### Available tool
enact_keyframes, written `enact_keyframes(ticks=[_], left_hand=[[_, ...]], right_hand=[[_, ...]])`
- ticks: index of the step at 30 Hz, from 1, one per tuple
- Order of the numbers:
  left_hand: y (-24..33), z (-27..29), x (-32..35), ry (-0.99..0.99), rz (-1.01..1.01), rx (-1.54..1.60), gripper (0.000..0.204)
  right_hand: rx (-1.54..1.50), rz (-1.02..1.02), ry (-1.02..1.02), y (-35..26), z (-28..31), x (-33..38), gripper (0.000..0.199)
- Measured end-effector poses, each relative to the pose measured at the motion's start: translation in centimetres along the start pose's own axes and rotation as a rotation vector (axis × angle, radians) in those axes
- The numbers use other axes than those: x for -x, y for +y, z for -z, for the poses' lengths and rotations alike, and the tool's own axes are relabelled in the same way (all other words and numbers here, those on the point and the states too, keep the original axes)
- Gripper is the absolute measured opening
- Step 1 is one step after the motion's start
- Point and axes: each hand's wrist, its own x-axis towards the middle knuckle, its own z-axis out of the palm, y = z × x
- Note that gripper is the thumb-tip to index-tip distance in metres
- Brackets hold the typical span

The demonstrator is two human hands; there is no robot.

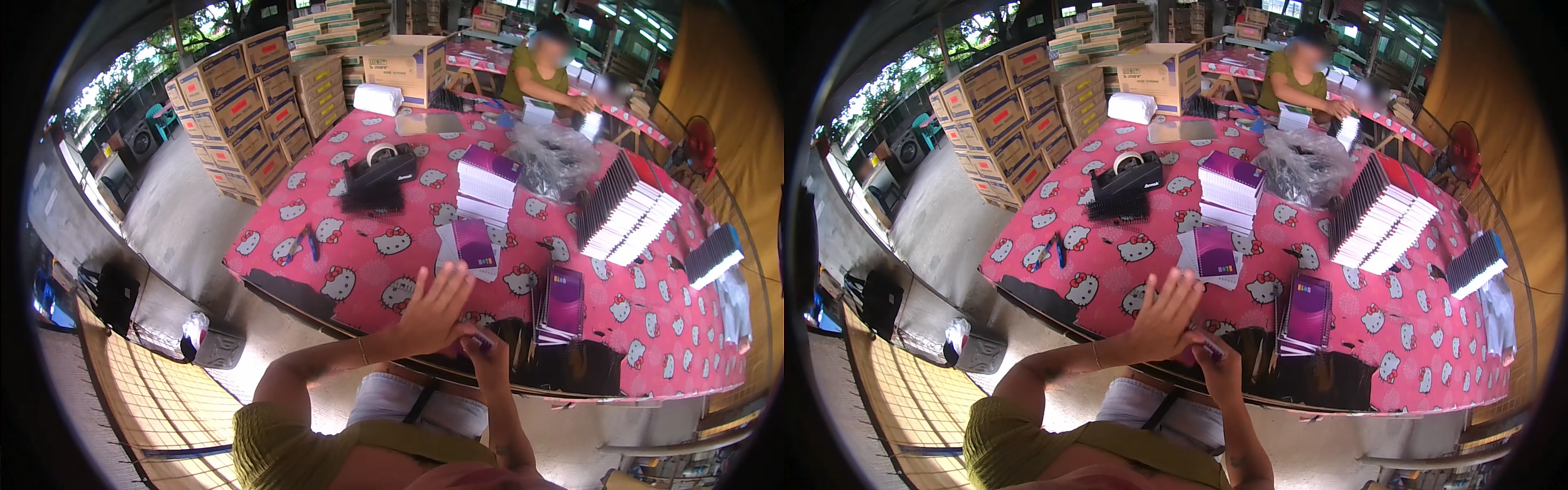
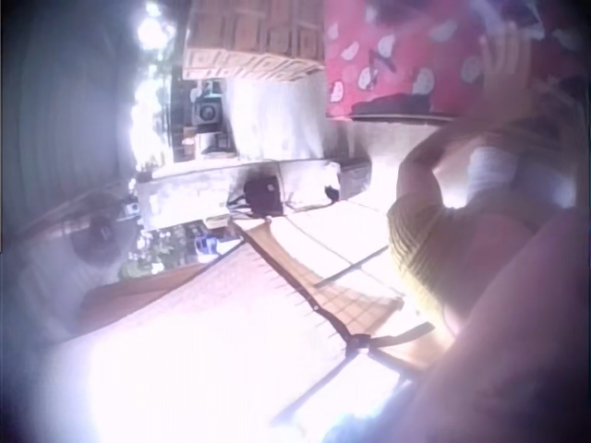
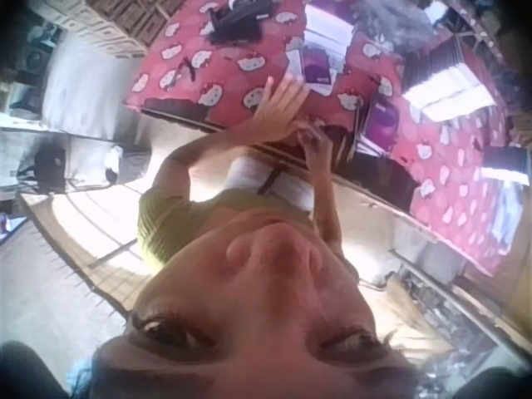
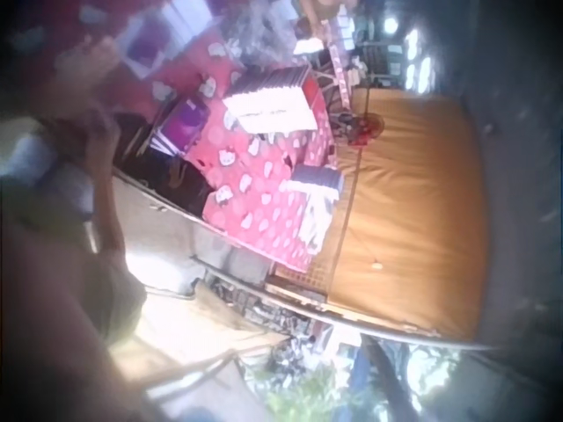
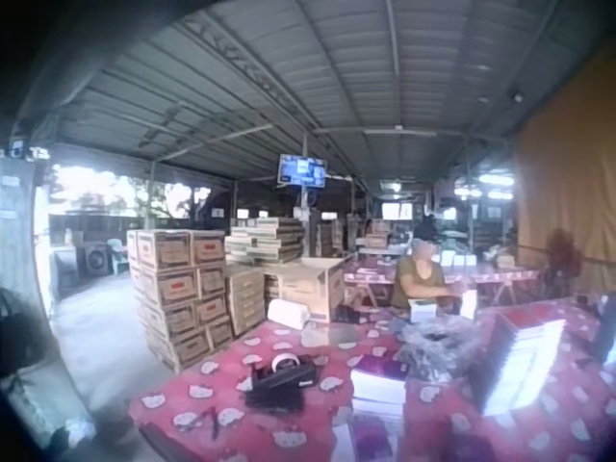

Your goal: The person places small purple notebooks into clear plastic sleeves, seals the sleeves with adhesive strips, and stacks the completed items onto a pile on the table.

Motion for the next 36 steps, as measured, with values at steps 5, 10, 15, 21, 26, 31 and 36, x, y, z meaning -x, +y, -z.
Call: enact_keyframes(ticks=[5, 10, 15, 21, 26, 31, 36], left_hand=[[2.0, -2.4, 5.4, 0.034, -0.127, 0.192, 0.064], [-1.5, -1.6, 1.3, 0.048, -0.220, 0.244, 0.023], [-1.7, -1.4, 1.1, 0.081, -0.206, 0.290, 0.017], [-0.8, 0.2, 0.9, -0.064, -0.183, 0.138, 0.046], [2.1, -2.5, 5.4, -0.138, -0.115, 0.134, 0.078], [1.0, 0.2, 0.4, -0.083, -0.007, 0.057, 0.084], [2.4, -3.0, 5.6, -0.116, -0.105, 0.204, 0.087]], right_hand=[[0.068, 0.100, 0.006, 1.7, 1.5, -0.6, 0.031], [0.116, 0.064, -0.035, 1.8, 1.3, -1.0, 0.029], [0.179, 0.083, -0.099, 2.0, 1.6, -1.0, 0.028], [0.173, 0.133, -0.090, 1.6, 1.0, -1.0, 0.027], [0.096, 0.038, -0.009, 2.5, 1.0, -0.9, 0.024], [0.125, 0.115, -0.043, 3.9, 0.0, -1.2, 0.022], [0.021, 0.106, 0.040, 3.1, 0.5, -1.4, 0.021]])
